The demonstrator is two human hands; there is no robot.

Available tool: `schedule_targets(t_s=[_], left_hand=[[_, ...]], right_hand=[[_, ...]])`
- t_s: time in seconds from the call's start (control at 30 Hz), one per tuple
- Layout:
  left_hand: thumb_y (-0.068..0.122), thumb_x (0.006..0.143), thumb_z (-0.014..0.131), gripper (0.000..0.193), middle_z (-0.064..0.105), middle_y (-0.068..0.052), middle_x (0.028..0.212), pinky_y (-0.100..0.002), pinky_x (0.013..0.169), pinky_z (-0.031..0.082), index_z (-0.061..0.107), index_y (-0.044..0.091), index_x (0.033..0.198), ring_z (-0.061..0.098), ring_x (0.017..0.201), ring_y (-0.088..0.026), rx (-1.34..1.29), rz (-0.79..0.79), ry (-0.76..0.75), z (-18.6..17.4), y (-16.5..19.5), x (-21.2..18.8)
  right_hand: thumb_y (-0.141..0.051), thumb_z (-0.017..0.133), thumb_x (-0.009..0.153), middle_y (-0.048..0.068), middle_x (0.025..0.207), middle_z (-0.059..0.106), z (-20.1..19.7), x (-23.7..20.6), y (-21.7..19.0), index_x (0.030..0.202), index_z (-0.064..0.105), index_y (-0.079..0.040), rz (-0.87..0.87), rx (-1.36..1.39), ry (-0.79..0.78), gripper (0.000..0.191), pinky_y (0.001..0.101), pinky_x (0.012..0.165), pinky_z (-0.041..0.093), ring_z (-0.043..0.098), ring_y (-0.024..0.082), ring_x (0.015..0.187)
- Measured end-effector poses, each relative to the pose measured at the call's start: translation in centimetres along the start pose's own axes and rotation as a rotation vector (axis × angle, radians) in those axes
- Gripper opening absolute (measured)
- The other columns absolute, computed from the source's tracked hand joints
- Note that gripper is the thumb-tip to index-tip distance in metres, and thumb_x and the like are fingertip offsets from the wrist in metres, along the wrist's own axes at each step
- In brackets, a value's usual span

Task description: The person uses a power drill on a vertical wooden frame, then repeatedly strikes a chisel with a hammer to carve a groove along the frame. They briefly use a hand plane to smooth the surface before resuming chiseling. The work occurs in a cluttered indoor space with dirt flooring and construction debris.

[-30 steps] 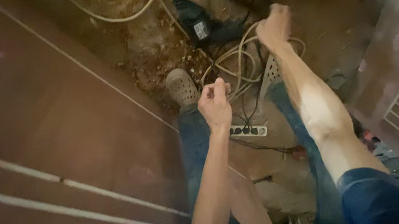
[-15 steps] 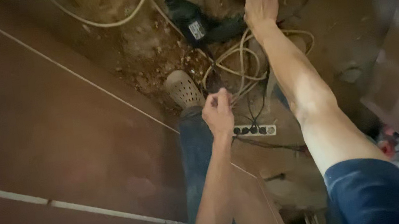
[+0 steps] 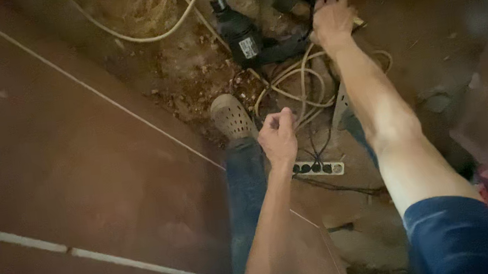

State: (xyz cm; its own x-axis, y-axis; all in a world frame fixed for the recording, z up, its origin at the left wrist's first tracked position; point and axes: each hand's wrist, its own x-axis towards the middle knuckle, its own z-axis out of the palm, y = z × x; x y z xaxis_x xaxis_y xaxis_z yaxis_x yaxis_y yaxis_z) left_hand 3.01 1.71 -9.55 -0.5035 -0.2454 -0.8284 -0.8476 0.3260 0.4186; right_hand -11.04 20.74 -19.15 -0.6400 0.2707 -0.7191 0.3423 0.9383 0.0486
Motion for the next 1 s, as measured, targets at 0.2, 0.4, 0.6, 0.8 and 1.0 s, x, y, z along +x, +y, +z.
schedule_targets(t_s=[0.2, 0.4, 0.6, 0.8, 1.0], left_hand=[[0.041, 0.097, 0.064, 0.044, 0.075, -0.012, 0.084, -0.036, 0.075, 0.053, 0.073, -0.001, 0.091, 0.067, 0.078, -0.021, 0.033, -0.085, -0.056, -0.1, 0.0, -1.9], [0.054, 0.099, 0.056, 0.063, 0.064, -0.013, 0.137, -0.037, 0.107, 0.042, 0.059, 0.005, 0.139, 0.059, 0.128, -0.027, -0.187, -0.111, -0.125, 1.4, 3.0, -5.0], [0.042, 0.091, 0.067, 0.066, 0.069, -0.022, 0.129, -0.041, 0.096, 0.049, 0.067, -0.01, 0.131, 0.065, 0.116, -0.033, -0.337, -0.45, -0.483, -0.5, 3.9, -8.8], [0.03, 0.095, 0.069, 0.034, 0.071, -0.013, 0.089, -0.042, 0.062, 0.052, 0.071, -0.003, 0.1, 0.065, 0.072, -0.023, -0.424, -0.518, -0.303, -3.5, 3.6, -14.8], [0.014, 0.099, 0.058, 0.024, 0.067, -0.013, 0.079, -0.039, 0.052, 0.052, 0.064, -0.007, 0.088, 0.066, 0.063, -0.022, -0.663, -0.591, 0.038, -7.3, 5.2, -18.0]], right_hand=[[-0.027, 0.079, 0.085, 0.017, 0.088, 0.07, -0.8, -3.4, 1.6, 0.095, 0.074, 0.01, -0.147, 0.631, -0.573, 0.038, 0.0428, 0.073, 0.054, 0.068, 0.027, 0.082], [-0.017, 0.061, 0.083, 0.0, 0.063, 0.06, -0.2, -13.4, 4.2, 0.072, 0.068, -0.011, 0.125, 1.502, -0.827, 0.014, 0.0253, 0.047, 0.041, 0.051, 0.009, 0.049], [-0.012, 0.063, 0.075, 0.003, 0.056, 0.053, -0.5, -24.2, 7.1, 0.07, 0.063, -0.007, 0.242, 1.641, -1.088, 0.007, 0.0339, 0.031, 0.037, 0.045, 0.014, 0.037], [-0.002, 0.062, 0.078, 0.001, 0.062, 0.053, -1.5, -30.3, 6.8, 0.077, 0.061, -0.007, 0.178, 1.6, -0.956, 0.005, 0.0312, 0.04, 0.041, 0.048, 0.014, 0.047], [-0.018, 0.066, 0.088, 0.009, 0.077, 0.062, -5.3, -30.4, 3.2, 0.09, 0.066, 0.001, 0.064, 0.902, -0.706, 0.019, 0.0365, 0.058, 0.047, 0.057, 0.018, 0.065]])
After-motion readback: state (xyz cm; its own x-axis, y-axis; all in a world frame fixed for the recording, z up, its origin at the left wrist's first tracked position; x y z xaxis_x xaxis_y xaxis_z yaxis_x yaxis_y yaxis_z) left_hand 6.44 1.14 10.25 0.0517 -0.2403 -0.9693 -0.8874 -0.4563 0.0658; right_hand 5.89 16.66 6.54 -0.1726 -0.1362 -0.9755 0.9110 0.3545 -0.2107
